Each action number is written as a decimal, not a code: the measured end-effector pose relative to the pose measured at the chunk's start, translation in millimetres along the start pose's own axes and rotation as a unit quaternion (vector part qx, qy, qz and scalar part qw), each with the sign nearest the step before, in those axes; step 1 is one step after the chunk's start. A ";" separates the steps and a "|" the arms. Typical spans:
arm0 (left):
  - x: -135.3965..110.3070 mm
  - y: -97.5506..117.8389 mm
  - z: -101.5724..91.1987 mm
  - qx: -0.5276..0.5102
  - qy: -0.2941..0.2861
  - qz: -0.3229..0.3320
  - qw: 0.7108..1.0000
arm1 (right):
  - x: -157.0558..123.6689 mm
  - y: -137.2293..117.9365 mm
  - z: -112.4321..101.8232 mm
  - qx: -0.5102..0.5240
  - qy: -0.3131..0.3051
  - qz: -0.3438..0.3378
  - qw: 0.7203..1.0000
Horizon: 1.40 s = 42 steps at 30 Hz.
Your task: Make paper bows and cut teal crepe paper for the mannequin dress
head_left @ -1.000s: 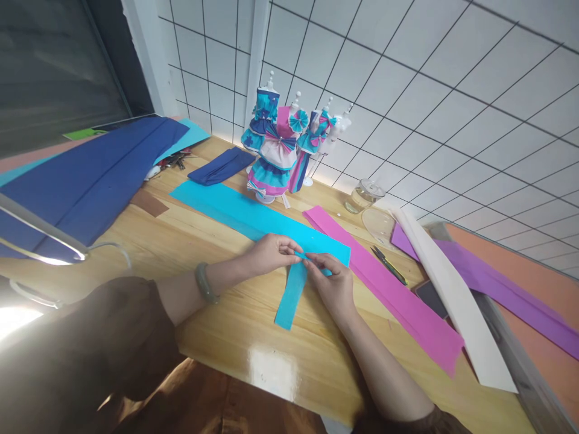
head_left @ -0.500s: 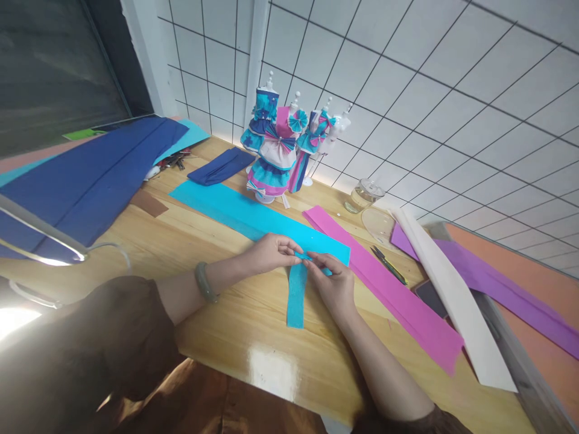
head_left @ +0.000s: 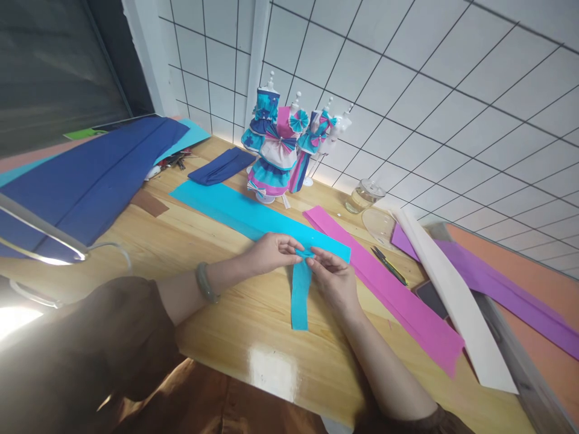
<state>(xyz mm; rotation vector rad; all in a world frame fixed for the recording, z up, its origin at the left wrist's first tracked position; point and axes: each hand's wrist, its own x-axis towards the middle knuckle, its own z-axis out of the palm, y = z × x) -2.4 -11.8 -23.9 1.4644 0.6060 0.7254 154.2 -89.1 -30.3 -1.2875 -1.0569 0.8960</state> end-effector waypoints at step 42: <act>-3.3 -1.3 -1.4 0.162 0.008 0.035 0.986 | -6.3 -16.1 3.9 -0.272 0.014 -0.136 0.953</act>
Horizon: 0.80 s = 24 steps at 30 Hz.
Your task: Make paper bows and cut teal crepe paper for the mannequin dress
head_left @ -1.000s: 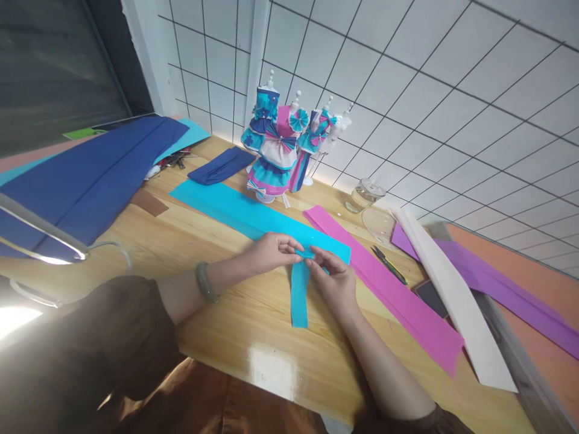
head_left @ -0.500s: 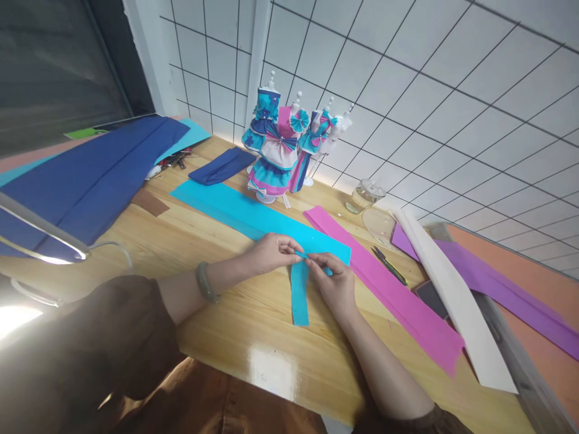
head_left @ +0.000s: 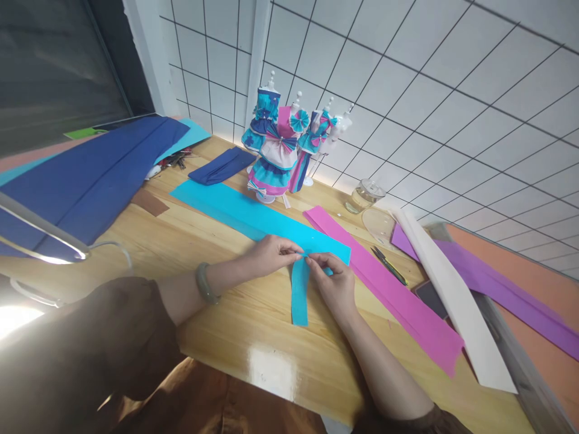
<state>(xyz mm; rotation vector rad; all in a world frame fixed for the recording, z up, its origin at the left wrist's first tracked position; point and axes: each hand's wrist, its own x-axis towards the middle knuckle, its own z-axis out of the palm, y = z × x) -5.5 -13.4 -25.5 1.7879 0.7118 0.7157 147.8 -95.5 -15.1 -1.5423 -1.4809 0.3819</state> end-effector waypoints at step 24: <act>2.3 2.7 1.7 -0.169 -0.088 -0.075 0.979 | 0.3 7.3 6.0 0.203 -0.077 0.147 0.965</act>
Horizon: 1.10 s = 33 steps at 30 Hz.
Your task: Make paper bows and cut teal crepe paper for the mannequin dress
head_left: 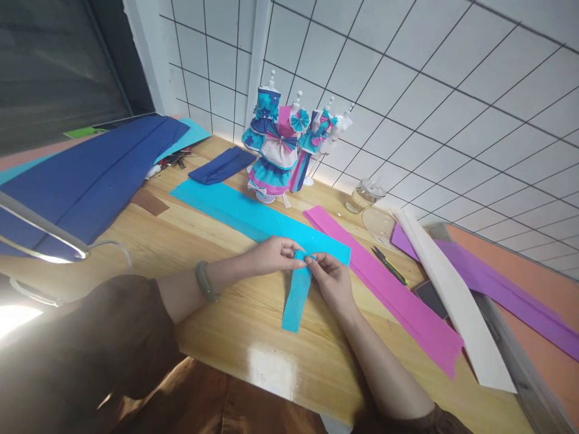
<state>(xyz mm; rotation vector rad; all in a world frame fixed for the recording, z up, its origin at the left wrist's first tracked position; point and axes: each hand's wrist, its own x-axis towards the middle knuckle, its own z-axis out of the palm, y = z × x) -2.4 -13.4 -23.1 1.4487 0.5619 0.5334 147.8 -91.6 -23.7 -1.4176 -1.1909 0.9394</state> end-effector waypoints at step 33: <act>3.8 -4.8 -4.5 -0.056 0.003 0.005 0.998 | 2.7 6.0 -7.0 0.121 -0.068 0.016 0.990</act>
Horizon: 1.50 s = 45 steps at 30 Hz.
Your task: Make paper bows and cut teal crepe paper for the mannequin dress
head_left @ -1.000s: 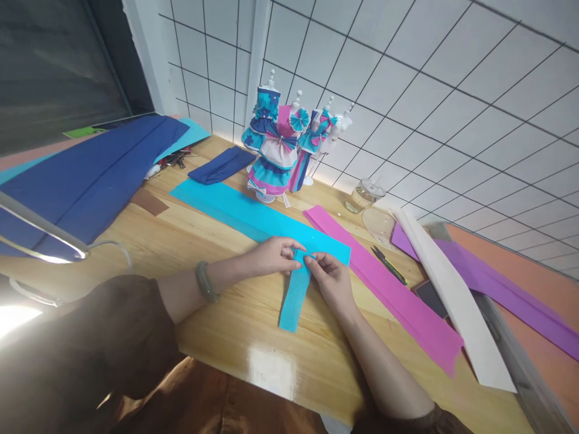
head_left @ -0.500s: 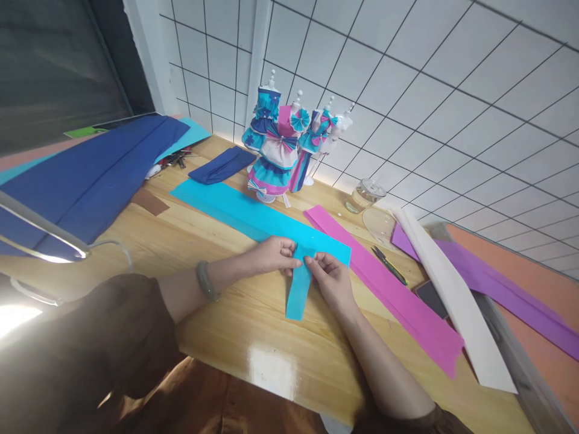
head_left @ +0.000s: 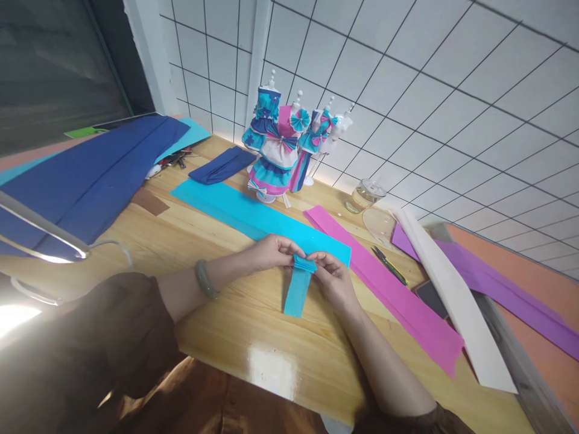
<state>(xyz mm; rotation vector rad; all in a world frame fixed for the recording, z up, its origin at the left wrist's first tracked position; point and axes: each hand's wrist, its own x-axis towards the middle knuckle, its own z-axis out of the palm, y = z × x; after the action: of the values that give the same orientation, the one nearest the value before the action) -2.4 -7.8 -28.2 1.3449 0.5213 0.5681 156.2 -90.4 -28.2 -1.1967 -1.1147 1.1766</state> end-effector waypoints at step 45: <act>-4.4 6.0 3.7 0.072 0.025 0.071 0.995 | -3.1 -8.6 8.0 -0.069 0.026 -0.043 0.996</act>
<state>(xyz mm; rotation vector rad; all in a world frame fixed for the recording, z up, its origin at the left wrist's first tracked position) -3.9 -12.7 -21.6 1.5170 0.5182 0.6923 148.5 -93.0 -19.1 -1.2646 -1.2118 1.0119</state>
